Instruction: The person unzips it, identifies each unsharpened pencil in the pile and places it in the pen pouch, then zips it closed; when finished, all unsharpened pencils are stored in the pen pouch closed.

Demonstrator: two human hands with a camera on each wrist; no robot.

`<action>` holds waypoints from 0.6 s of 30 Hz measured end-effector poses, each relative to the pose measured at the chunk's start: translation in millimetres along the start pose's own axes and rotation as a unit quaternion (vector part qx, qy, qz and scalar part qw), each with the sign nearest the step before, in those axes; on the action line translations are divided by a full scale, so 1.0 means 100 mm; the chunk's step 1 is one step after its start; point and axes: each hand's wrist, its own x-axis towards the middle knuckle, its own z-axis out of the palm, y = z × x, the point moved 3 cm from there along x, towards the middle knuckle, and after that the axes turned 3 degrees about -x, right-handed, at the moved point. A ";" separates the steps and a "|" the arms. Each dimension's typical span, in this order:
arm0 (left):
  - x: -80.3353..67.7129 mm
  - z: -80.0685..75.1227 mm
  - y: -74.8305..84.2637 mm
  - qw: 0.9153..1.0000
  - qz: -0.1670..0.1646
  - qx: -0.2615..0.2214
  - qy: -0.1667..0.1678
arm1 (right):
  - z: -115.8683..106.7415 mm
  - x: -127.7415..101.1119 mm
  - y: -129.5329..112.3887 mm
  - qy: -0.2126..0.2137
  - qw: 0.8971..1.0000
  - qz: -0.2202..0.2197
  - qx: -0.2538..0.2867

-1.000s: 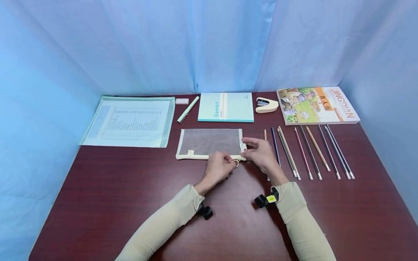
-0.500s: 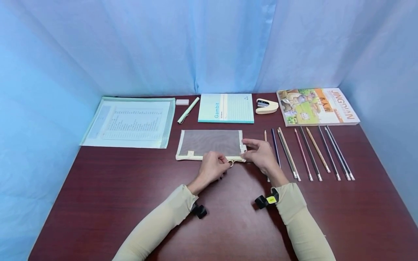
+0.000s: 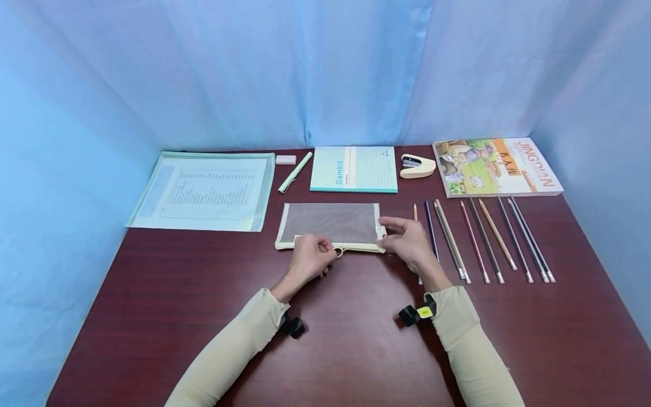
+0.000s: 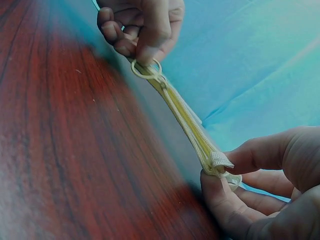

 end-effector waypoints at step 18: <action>-0.07 -0.41 -0.26 0.998 -0.050 -0.025 0.007 | 0.00 0.00 0.00 -0.003 1.000 -0.004 0.005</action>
